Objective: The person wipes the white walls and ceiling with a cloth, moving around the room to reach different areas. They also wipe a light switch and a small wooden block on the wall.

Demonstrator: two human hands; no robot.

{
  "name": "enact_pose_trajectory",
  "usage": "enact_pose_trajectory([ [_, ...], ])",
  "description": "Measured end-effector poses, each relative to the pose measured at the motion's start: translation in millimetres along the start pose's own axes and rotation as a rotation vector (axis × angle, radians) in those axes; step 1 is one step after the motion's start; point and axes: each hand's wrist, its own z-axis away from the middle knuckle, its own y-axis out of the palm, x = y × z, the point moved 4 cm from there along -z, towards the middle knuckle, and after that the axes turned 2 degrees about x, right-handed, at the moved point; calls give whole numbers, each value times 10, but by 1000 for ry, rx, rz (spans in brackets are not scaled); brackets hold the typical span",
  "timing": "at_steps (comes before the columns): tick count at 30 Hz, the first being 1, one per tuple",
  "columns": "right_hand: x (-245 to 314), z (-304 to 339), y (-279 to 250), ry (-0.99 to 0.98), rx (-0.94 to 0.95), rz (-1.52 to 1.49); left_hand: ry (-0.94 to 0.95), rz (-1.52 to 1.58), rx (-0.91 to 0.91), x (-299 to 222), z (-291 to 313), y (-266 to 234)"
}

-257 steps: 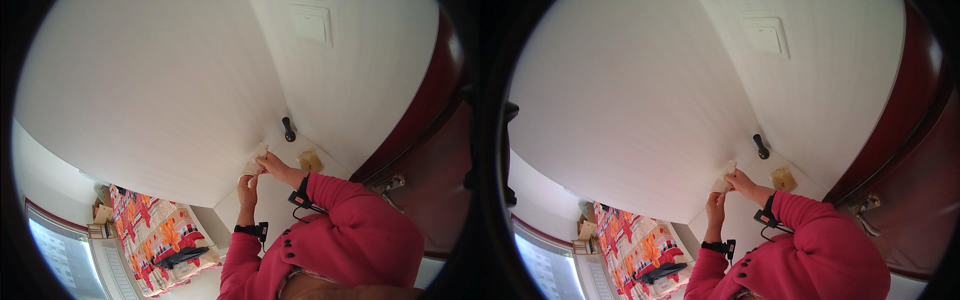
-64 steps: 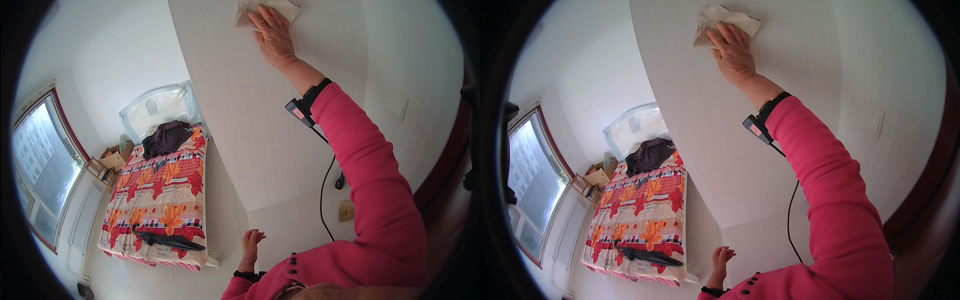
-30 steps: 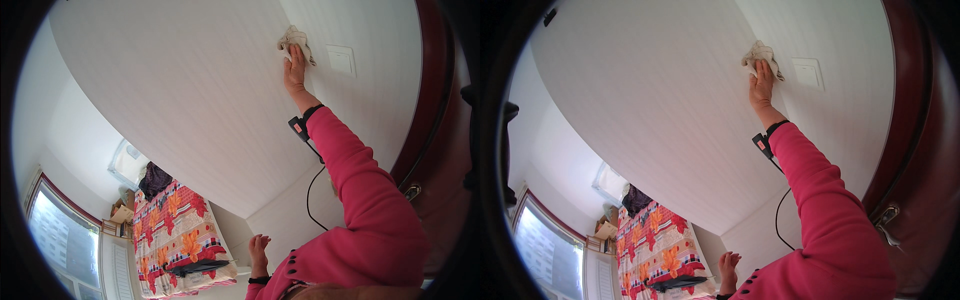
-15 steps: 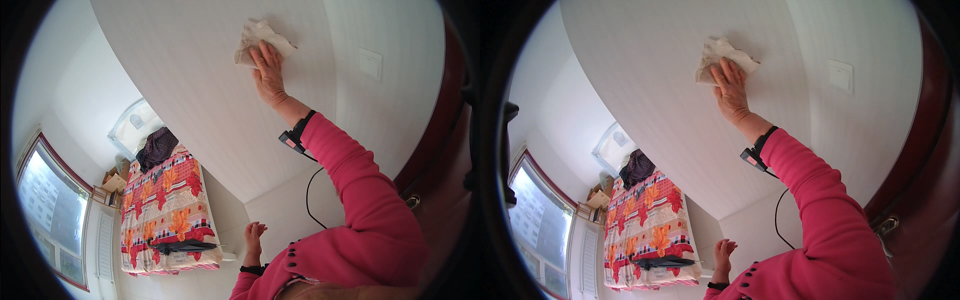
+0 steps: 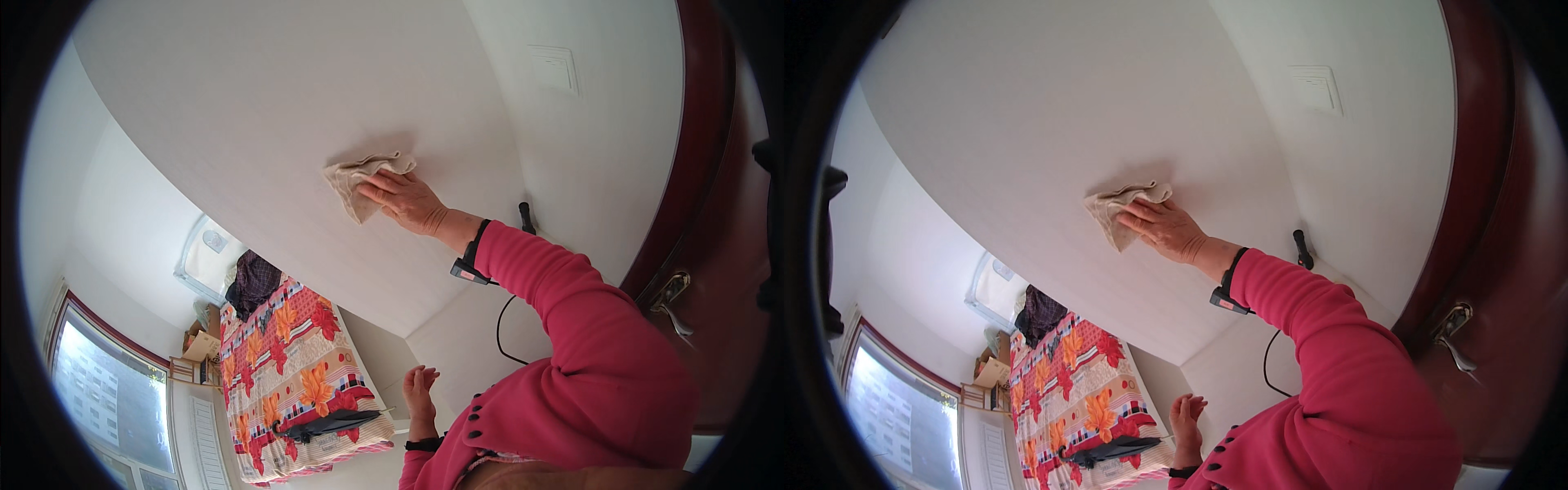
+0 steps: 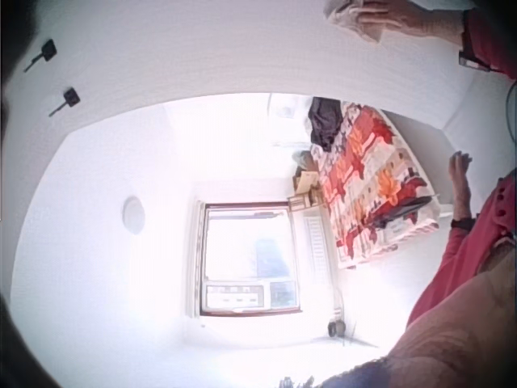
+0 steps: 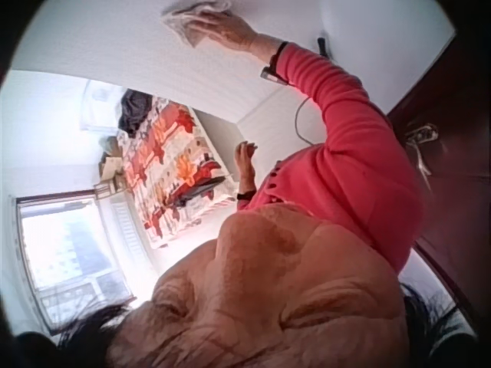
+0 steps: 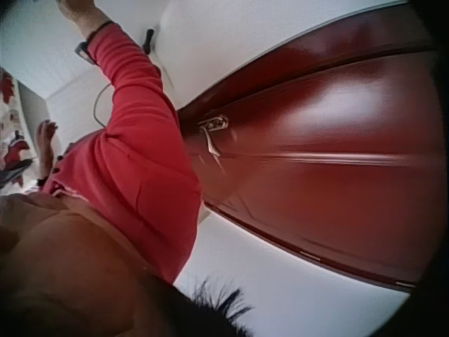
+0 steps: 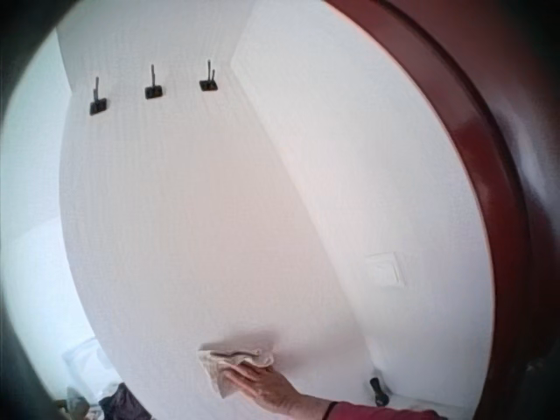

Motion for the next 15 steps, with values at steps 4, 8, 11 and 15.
enact_pose_trajectory([
  [4, -1013, 241, -398, 429, -443, -38, -11, -27, 8, -7, -3, 54],
  [8, -1642, 766, -300, 724, -627, -316, 0, -76, 57, -41, -75, 179],
  [11, -1917, 1109, -219, 898, -671, -283, 6, -99, 73, -71, -141, 239],
  [15, -2012, 1140, -199, 1035, -631, -256, 16, -114, 62, -65, -156, 221],
])
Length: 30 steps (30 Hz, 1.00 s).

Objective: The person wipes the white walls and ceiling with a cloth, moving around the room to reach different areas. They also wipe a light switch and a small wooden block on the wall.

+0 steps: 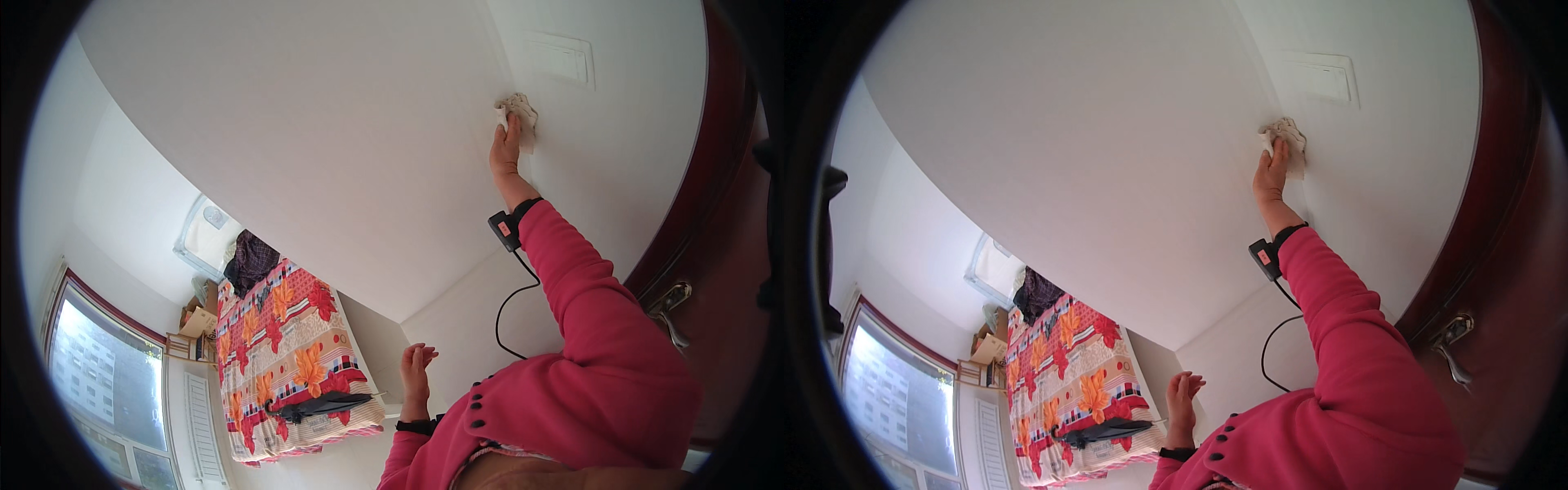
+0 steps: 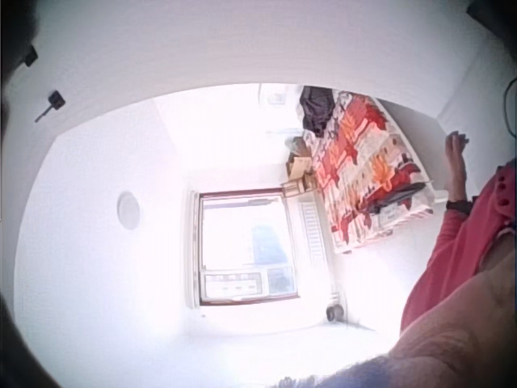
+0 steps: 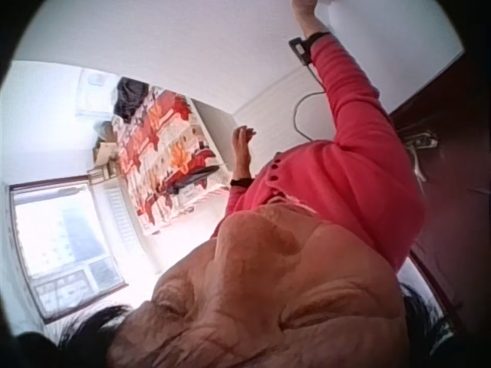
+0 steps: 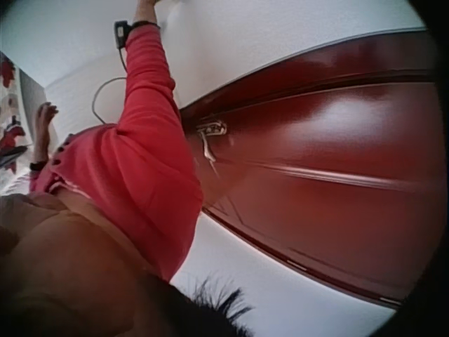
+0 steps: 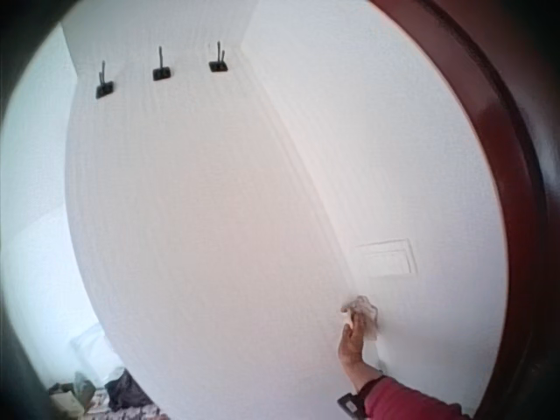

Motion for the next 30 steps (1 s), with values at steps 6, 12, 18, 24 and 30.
enact_pose_trajectory([
  [6, 1128, 410, 548, -455, 159, -77, 2, 88, -66, 45, 28, -173],
  [12, 2108, 1212, 1004, -910, 330, 81, 176, -32, 111, -427, -76, -204],
  [18, 2563, 1713, 1188, -1137, 500, 75, 633, -450, -27, -1654, -319, -119],
  [24, 2758, 1836, 1214, -1189, 509, 27, 1116, -688, -226, -3004, -602, 220],
  [30, 2837, 1837, 1242, -1156, 549, -114, 1225, -736, -210, -3522, -813, 475],
])
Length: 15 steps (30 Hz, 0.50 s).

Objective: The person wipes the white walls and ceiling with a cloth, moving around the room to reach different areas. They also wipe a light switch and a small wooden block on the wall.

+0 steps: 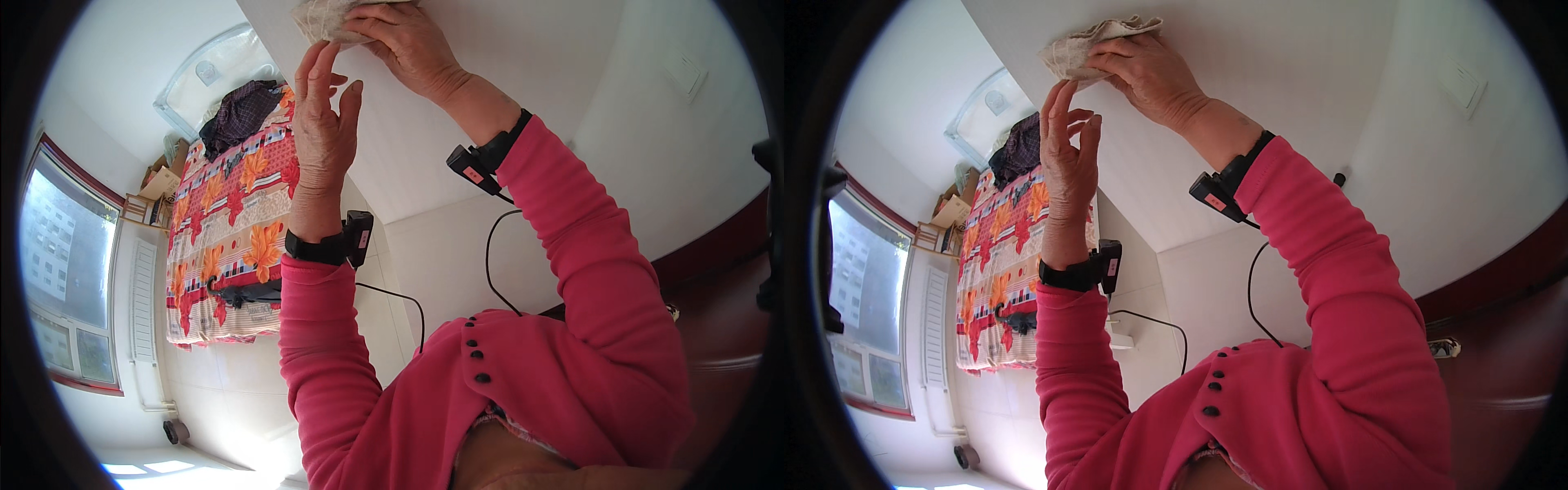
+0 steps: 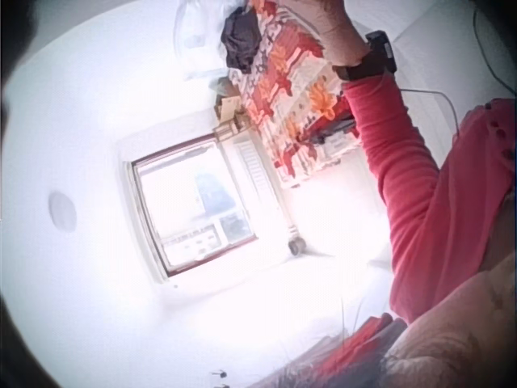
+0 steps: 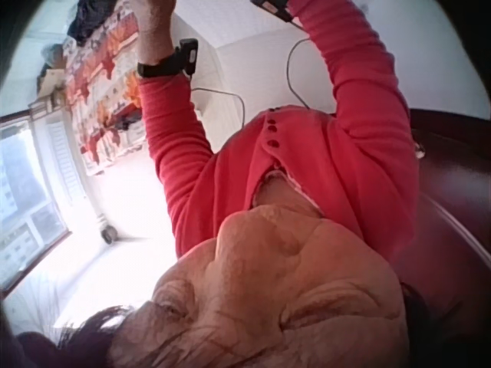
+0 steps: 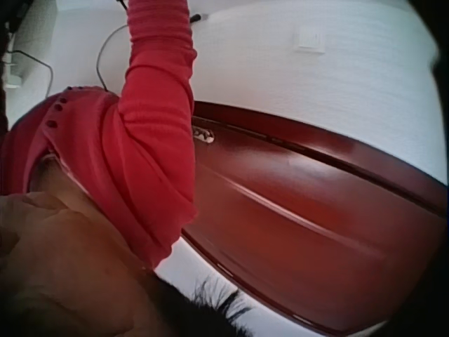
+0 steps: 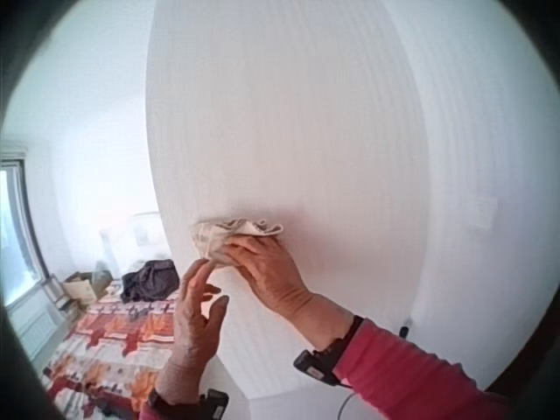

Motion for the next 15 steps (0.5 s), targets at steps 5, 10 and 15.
enact_pose_trajectory([
  [5, -12, 117, 113, 33, 106, -94, 30, -24, -29, 40, 55, 65],
  [10, 52, 355, 325, 47, 204, -177, -3, -6, -17, 306, 143, 171],
  [15, 222, 801, 501, 74, 294, -191, -203, 16, -117, 708, 751, 297],
])
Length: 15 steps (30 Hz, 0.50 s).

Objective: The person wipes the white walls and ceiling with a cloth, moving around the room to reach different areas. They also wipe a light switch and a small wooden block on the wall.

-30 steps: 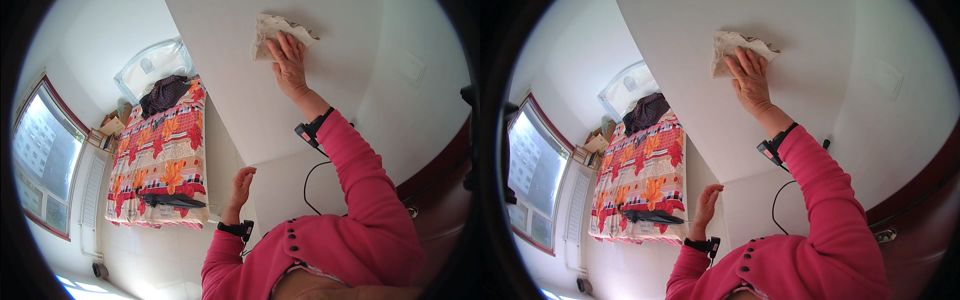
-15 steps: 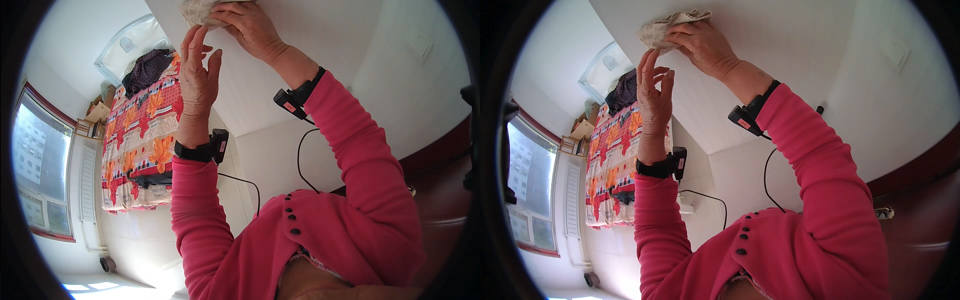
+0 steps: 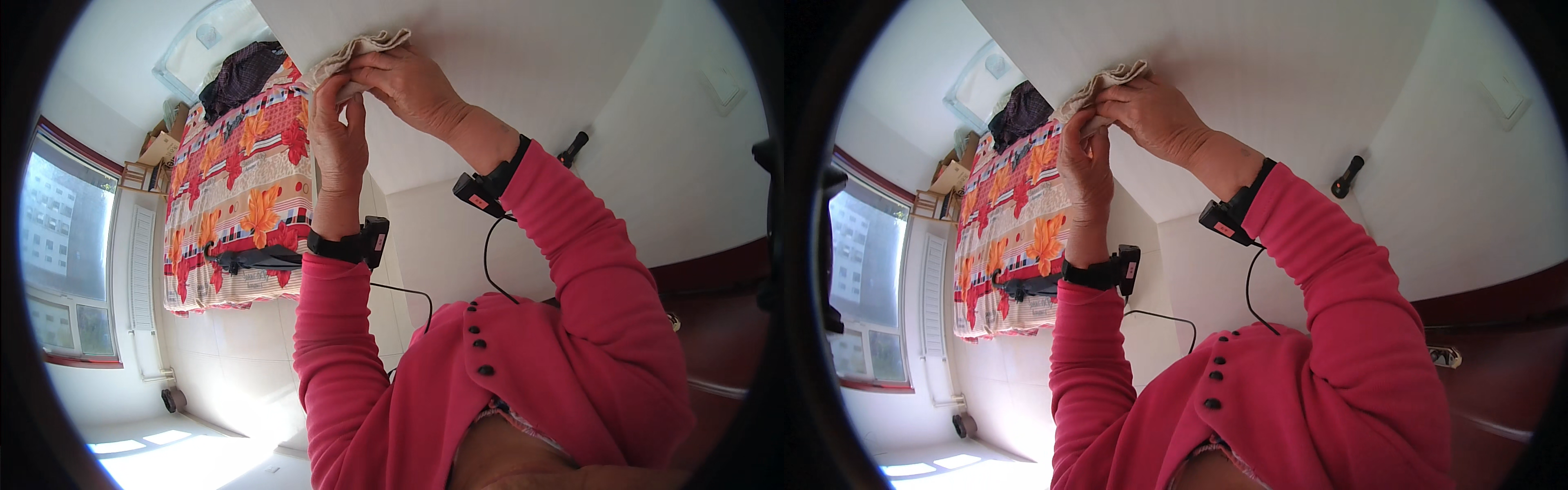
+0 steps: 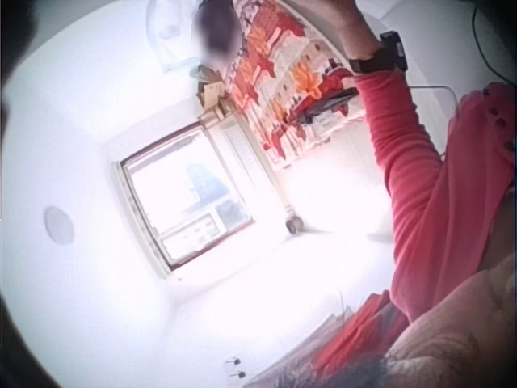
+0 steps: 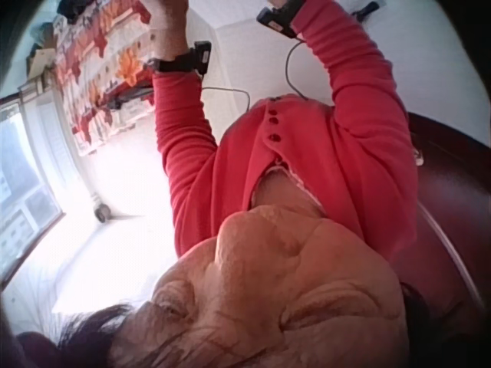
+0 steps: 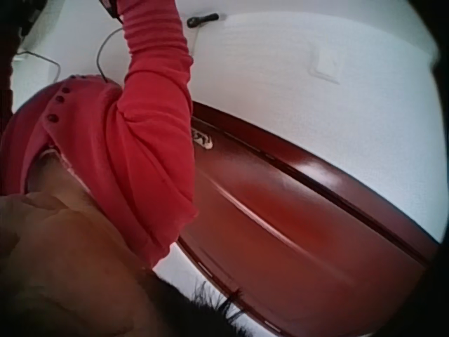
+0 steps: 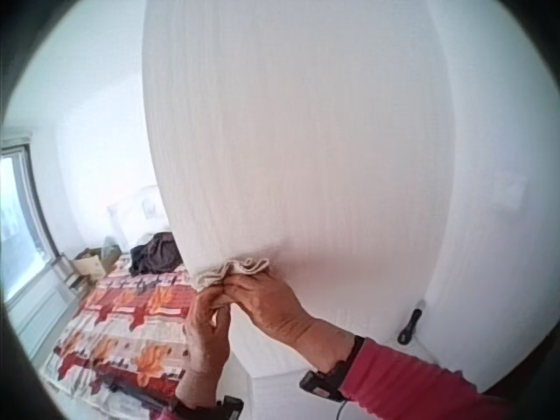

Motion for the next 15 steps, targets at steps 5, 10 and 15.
enact_pose_trajectory([
  [5, 273, 683, 456, 42, 134, 3, -236, 178, -102, 545, 1008, 97],
  [10, 249, 1293, 880, 133, 285, -14, -437, 128, -156, 864, 1684, 367],
  [15, 271, 2050, 1319, 162, 440, -22, -670, -38, 104, 1155, 2376, 472],
])
